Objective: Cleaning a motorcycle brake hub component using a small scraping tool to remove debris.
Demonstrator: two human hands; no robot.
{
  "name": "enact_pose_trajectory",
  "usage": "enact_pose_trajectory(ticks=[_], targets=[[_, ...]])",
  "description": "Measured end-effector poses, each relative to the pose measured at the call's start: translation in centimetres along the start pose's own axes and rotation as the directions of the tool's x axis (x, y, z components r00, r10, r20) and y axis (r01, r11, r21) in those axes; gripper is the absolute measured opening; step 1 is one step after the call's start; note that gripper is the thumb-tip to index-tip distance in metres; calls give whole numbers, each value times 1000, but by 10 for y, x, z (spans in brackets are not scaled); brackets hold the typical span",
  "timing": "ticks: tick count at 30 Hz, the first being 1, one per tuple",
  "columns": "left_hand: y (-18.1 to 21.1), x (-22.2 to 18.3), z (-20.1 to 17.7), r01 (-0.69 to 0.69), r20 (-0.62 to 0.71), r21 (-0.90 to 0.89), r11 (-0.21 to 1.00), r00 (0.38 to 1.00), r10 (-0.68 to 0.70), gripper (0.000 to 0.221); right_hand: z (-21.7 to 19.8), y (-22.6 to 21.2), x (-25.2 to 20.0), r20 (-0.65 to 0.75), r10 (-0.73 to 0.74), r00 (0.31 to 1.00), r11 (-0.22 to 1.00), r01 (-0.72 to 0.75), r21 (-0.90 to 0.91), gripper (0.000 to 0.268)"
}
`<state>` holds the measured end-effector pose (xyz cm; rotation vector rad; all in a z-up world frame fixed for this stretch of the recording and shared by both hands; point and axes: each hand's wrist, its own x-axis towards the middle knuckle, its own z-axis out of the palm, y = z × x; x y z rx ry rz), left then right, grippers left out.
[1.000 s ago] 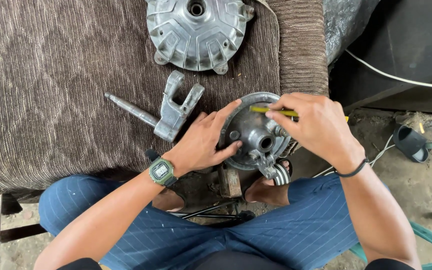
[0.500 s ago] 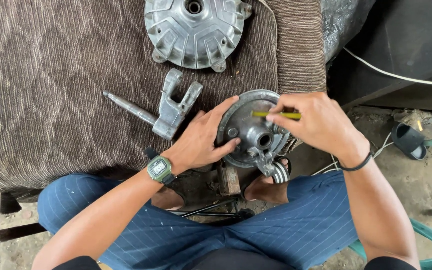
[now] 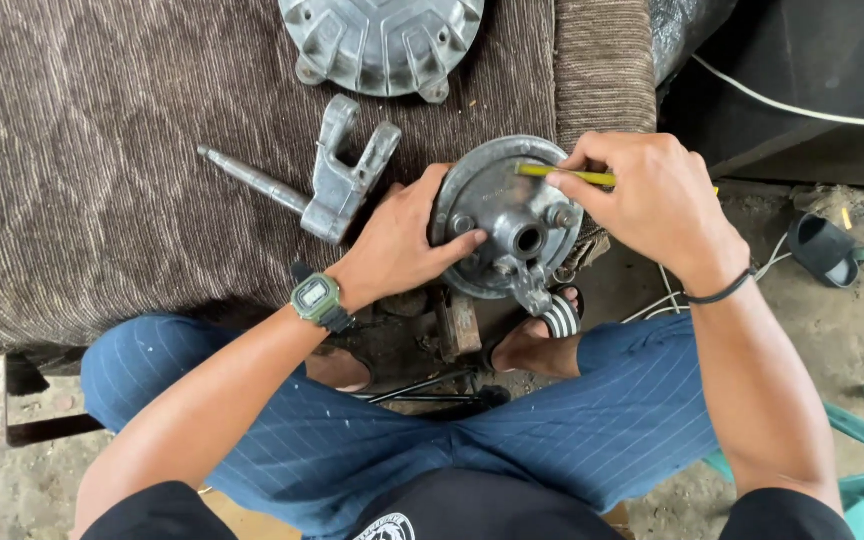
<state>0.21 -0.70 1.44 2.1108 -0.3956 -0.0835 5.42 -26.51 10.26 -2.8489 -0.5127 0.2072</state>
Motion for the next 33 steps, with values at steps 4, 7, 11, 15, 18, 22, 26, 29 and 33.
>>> enact_pose_trajectory(ticks=[4, 7, 11, 15, 18, 22, 26, 29, 33], targets=[[4, 2, 1, -20, -42, -34, 999, 999, 18, 57, -6, -15, -5, 74, -34, 997, 995, 27, 93, 15], [1, 6, 0, -47, 22, -2, 999, 999, 47, 61, -4, 1, -4, 60, -129, 990, 991, 125, 54, 25], [1, 3, 0, -89, -19, -86, 992, 996, 88, 53, 8, 18, -8, -69, -253, 965, 956, 261, 134, 21], [-5, 2, 6, -244, -108, -123, 962, 967, 231, 60, 27, 23, -11, -194, -332, 923, 918, 363, 158, 25], [6, -5, 9, -258, -153, -194, 946, 961, 231, 50, 30, 24, -20, -165, -358, 919, 901, 386, 197, 31], [26, -11, 24, -313, -241, -387, 868, 942, 232, 41, 21, 16, -49, -142, -366, 920, 893, 390, 225, 33], [56, -49, 25, -302, -348, -505, 808, 929, 130, 36, 13, -10, -100, -218, -269, 938, 902, 325, 283, 30], [81, -100, 30, -168, -286, -606, 778, 958, -15, 34, 20, -35, -149, -309, -284, 907, 875, 378, 304, 32], [88, -166, 51, 109, -218, -731, 673, 898, -383, 44, 31, -69, -203, -276, -234, 932, 878, 325, 352, 44]])
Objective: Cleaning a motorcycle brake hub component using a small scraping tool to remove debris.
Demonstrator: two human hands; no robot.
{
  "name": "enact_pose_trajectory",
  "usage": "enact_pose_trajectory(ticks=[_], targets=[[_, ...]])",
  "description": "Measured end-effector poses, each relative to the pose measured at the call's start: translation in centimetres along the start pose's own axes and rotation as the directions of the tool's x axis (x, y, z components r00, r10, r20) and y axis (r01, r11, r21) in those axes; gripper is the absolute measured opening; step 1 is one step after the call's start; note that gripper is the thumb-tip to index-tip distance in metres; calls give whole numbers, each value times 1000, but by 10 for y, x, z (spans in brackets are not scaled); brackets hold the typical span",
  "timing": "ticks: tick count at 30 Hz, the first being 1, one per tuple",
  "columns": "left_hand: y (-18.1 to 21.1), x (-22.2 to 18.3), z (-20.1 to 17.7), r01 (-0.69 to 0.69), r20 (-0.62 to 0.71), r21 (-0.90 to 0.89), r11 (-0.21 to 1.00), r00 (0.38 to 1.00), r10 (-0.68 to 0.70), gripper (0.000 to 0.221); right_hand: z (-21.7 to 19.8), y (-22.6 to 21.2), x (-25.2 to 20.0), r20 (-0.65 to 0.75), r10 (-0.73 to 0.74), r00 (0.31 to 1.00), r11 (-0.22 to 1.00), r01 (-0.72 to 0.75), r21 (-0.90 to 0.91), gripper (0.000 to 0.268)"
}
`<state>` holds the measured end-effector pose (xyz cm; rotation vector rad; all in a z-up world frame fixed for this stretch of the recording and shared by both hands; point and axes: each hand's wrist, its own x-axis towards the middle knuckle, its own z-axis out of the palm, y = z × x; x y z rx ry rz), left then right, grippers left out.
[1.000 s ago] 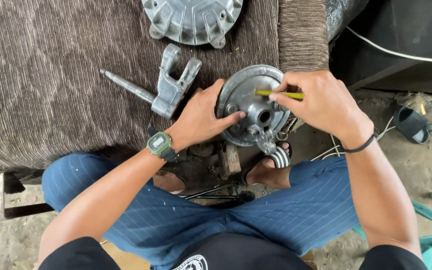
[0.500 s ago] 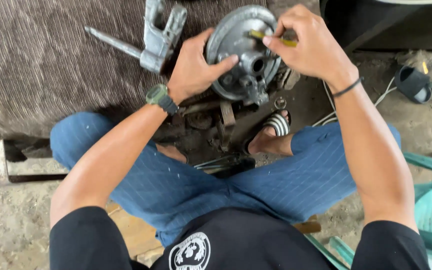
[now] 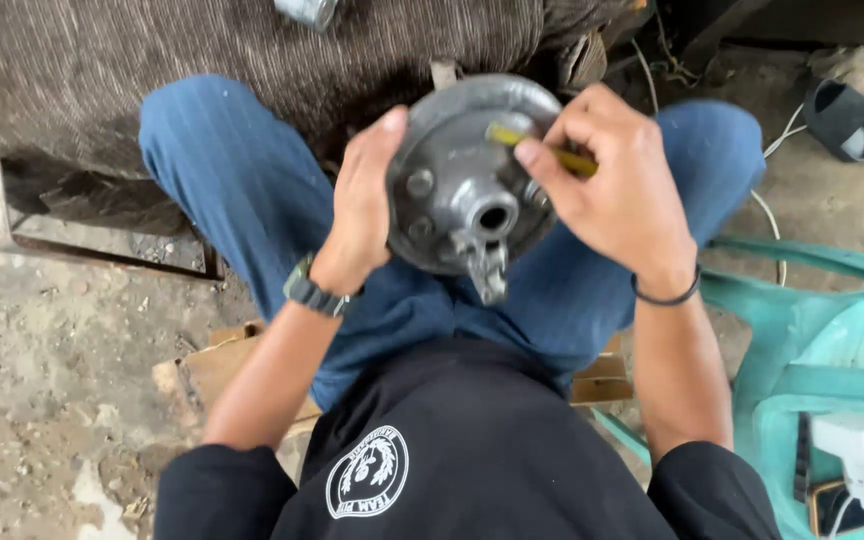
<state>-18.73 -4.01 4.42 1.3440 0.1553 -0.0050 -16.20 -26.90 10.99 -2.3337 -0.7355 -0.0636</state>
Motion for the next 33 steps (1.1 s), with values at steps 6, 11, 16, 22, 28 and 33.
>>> enact_pose_trajectory(ticks=[6, 11, 16, 22, 28, 33], targets=[[-43, -70, -11, 238, 7, -373, 897, 967, -254, 29, 42, -15, -44, 204, 250, 947, 960, -214, -181, 41], [-110, -73, -18, 466, -120, -457, 758, 812, -571, 48, 63, -10, -73, 150, 323, 934, 944, -308, -115, 42], [-148, -61, -30, 445, 0, -665, 600, 803, -596, 53, 69, 0, -81, 25, 318, 948, 947, -317, -51, 46], [-90, -69, -14, 406, 91, -808, 428, 803, -589, 20, 86, 4, -82, -133, 144, 981, 988, -133, 82, 45], [-152, -72, -26, 433, 78, -801, 413, 760, -645, 28, 99, 4, -86, -204, 109, 973, 994, -104, 38, 43], [-169, -84, -27, 440, 72, -804, 399, 738, -671, 28, 93, -3, -86, -97, 117, 988, 988, -106, 109, 32]])
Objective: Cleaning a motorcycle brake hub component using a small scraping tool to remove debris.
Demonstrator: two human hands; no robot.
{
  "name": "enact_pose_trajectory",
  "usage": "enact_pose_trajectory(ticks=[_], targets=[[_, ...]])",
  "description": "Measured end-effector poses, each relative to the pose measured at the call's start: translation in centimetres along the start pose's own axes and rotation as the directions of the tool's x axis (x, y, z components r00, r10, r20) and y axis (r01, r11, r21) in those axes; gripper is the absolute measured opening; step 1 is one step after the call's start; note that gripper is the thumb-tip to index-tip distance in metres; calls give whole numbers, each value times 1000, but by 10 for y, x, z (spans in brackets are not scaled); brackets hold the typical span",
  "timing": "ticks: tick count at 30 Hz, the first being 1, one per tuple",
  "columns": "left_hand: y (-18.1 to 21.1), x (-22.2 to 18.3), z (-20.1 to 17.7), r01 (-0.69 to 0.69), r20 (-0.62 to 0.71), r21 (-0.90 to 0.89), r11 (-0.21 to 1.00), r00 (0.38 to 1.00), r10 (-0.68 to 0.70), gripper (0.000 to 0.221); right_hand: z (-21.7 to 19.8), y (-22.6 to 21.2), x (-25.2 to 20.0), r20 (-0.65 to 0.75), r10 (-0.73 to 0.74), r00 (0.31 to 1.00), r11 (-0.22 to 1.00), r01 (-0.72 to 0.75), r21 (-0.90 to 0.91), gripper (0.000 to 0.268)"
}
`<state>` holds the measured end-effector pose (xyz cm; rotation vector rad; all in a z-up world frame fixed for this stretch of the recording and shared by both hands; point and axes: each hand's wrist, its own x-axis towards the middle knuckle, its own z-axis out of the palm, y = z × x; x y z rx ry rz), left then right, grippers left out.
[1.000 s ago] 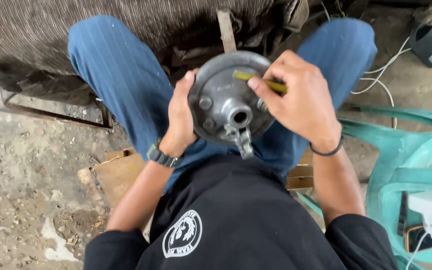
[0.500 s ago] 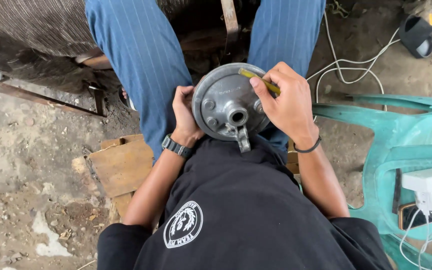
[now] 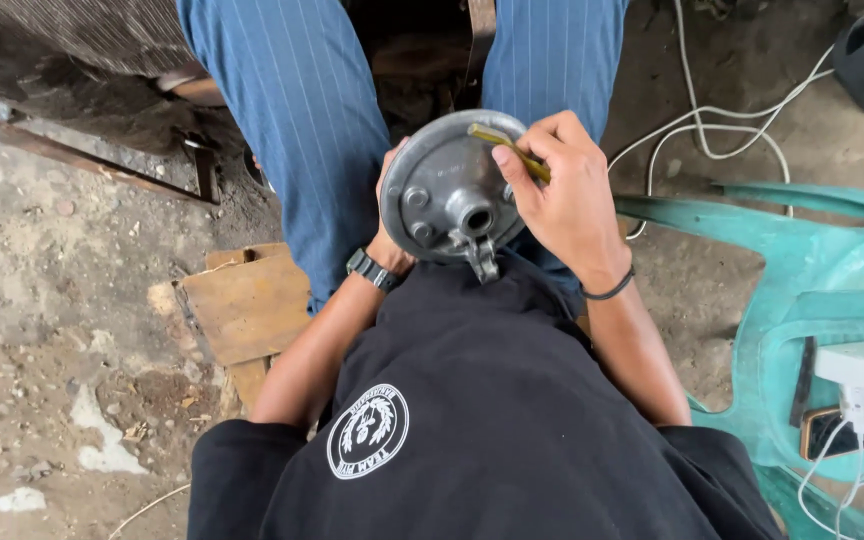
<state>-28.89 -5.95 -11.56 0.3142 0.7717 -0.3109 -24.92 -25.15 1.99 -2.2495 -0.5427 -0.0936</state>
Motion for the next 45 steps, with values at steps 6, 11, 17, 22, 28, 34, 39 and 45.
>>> enact_pose_trajectory(ticks=[6, 11, 17, 22, 28, 34, 39, 45], targets=[[-1, 13, -7, 11, 1, 10, 1000, 1000, -11, 29, -18, -14, -2, 21, -8, 1000, 997, 10, -79, 17], [-6, 29, -27, 26, -5, 7, 1000, 1000, -26, 29, -21, -5, -10, 91, 91, 992, 996, -90, -19, 17], [6, 63, -95, 29, -5, 4, 1000, 1000, -28, 30, -25, -7, -6, 173, 303, 937, 939, -263, -223, 17], [5, 67, -95, 34, 0, 1, 999, 999, -34, 30, -35, -17, 0, 113, 289, 951, 894, -226, -387, 16], [6, 63, -97, 63, 1, 24, 998, 998, -63, 31, -26, -21, 0, 152, 160, 975, 937, -102, -334, 18], [-1, 65, -103, 74, 9, 16, 997, 997, -74, 32, -38, -13, 0, 114, 122, 986, 906, -64, -419, 19], [0, 62, -107, 81, 17, 14, 997, 997, -81, 32, -25, -15, -4, 114, 101, 988, 953, -63, -296, 18], [4, 72, -101, 54, 57, 2, 999, 997, -54, 33, -23, -14, -5, 86, 176, 981, 895, -123, -428, 20]])
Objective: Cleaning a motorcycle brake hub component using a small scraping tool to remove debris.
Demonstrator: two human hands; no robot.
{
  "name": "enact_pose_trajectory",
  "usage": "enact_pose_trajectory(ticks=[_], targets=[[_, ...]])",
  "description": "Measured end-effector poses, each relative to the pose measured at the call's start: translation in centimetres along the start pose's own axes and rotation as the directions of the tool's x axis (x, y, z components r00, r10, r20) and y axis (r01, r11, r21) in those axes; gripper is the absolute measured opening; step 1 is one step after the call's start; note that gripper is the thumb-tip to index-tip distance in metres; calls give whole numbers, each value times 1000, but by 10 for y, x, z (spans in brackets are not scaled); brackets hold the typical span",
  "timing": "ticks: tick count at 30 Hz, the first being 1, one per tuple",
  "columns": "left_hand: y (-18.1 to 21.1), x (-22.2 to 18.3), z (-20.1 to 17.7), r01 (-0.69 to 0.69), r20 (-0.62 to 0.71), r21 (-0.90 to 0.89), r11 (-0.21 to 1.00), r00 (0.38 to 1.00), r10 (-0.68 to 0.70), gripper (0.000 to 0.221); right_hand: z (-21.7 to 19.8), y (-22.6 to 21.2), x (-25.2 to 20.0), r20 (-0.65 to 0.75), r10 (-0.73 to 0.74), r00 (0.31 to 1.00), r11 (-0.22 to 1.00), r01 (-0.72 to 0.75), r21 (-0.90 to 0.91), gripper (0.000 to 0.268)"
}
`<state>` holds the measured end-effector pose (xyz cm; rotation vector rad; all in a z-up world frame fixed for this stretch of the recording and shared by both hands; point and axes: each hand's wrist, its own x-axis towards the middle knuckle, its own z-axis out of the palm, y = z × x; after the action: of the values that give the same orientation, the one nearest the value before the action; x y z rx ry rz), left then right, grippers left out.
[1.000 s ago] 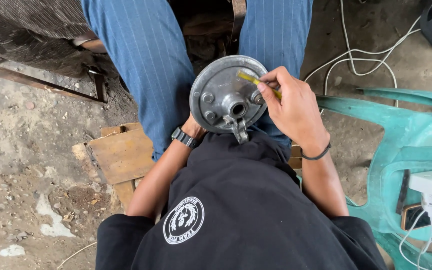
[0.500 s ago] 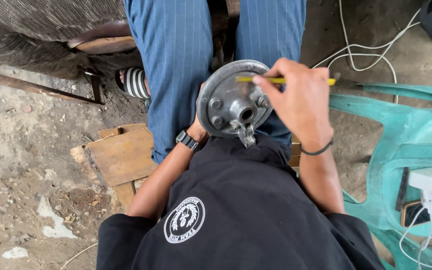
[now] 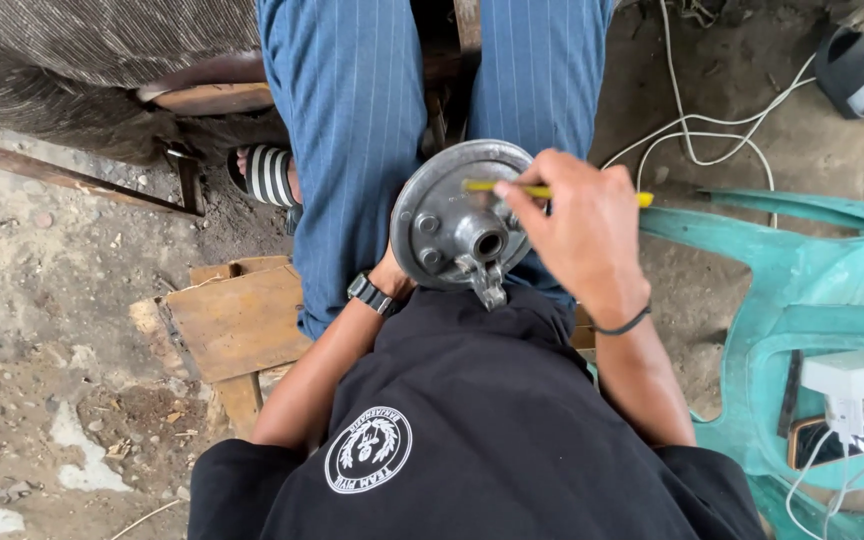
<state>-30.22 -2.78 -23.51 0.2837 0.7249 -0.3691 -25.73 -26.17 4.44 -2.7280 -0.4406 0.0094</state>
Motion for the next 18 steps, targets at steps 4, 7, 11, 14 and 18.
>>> enact_pose_trajectory(ticks=[4, 7, 11, 14, 18], targets=[[-3, -7, -6, 17, -9, 6, 1000, 1000, -17, 33, 8, -6, -6, 74, 16, 997, 999, -19, 42, 22], [-7, -10, -8, 16, -8, 2, 1000, 1000, -16, 34, 1, 0, -4, 64, 155, 986, 988, -155, 0, 19], [-7, -3, -3, 17, 8, 11, 1000, 1000, -17, 34, -8, -3, -5, 134, 194, 972, 980, -198, 17, 19], [-12, -6, -6, 35, 3, 16, 999, 999, -35, 35, -10, 9, -1, 168, 190, 967, 981, -195, 13, 18], [-6, -8, -6, 20, 9, 12, 1000, 1000, -20, 35, -4, 12, 6, 119, 107, 987, 992, -114, 52, 14]])
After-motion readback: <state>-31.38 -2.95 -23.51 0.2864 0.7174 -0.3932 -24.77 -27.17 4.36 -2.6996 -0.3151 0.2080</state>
